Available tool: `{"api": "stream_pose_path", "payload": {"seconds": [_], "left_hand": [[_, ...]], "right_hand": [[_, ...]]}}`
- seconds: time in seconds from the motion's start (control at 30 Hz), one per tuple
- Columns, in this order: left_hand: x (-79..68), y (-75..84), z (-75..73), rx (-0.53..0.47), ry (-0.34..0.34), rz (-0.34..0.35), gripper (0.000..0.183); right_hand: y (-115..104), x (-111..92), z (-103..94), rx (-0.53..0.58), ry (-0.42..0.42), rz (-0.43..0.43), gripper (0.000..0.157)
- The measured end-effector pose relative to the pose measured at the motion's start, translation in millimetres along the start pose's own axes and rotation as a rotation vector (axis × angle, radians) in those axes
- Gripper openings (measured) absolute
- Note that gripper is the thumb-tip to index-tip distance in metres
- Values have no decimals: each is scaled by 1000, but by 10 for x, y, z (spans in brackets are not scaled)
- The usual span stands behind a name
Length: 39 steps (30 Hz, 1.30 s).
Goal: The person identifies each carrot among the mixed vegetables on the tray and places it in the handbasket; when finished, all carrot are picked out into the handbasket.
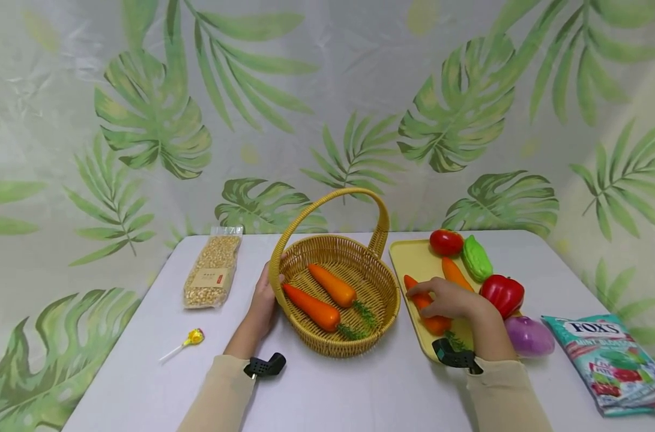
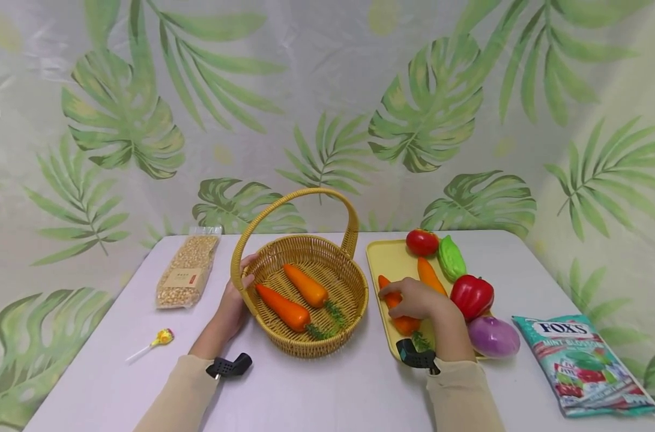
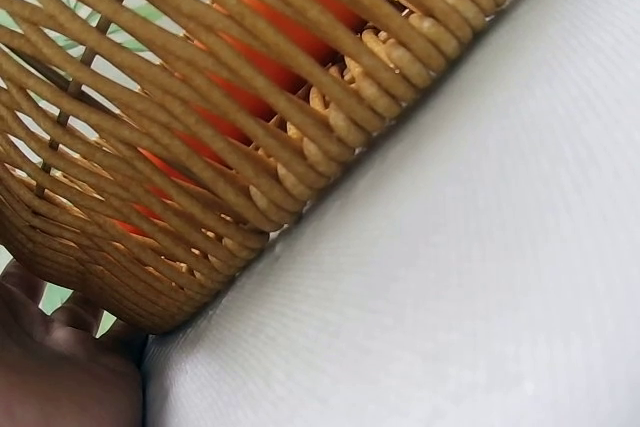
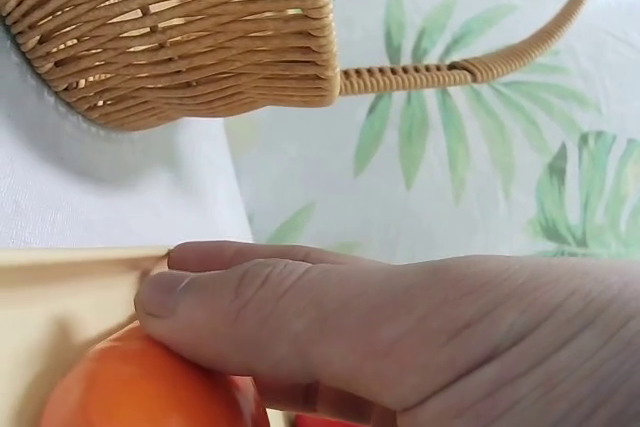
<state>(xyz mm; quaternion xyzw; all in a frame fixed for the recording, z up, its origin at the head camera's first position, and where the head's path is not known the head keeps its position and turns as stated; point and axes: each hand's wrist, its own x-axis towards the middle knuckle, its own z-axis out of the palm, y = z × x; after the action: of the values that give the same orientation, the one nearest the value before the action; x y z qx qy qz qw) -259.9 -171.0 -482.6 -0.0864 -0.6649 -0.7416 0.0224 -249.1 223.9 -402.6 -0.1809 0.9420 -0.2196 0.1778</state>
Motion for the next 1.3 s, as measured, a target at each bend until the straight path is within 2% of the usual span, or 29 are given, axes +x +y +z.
{"api": "stream_pose_path", "payload": {"seconds": [0.13, 0.33, 0.5, 0.7, 0.83, 0.93, 1.1, 1.3], "left_hand": [[-6, -10, -5, 2, -5, -1, 49], [-1, 5, -11, 8, -3, 11, 50], [-3, 2, -18, 10, -3, -3, 50], [-25, -11, -22, 15, 9, -12, 50], [-35, 2, -10, 3, 0, -12, 49], [-28, 15, 2, 2, -3, -6, 49], [-4, 18, 11, 11, -3, 13, 50], [2, 14, -3, 20, -6, 13, 51]], "right_hand": [[-1, -14, -4, 52, 14, -24, 41], [-41, -47, -73, 178, 77, -64, 42], [-55, -68, -121, 212, 112, -62, 47], [-82, -92, -140, 234, 168, -119, 47], [-114, -121, -160, 263, 177, -145, 47], [-129, -133, -176, 307, 170, -176, 43], [-133, -114, -192, 390, 153, -222, 26], [-153, -91, -191, 377, 167, -243, 16]]}}
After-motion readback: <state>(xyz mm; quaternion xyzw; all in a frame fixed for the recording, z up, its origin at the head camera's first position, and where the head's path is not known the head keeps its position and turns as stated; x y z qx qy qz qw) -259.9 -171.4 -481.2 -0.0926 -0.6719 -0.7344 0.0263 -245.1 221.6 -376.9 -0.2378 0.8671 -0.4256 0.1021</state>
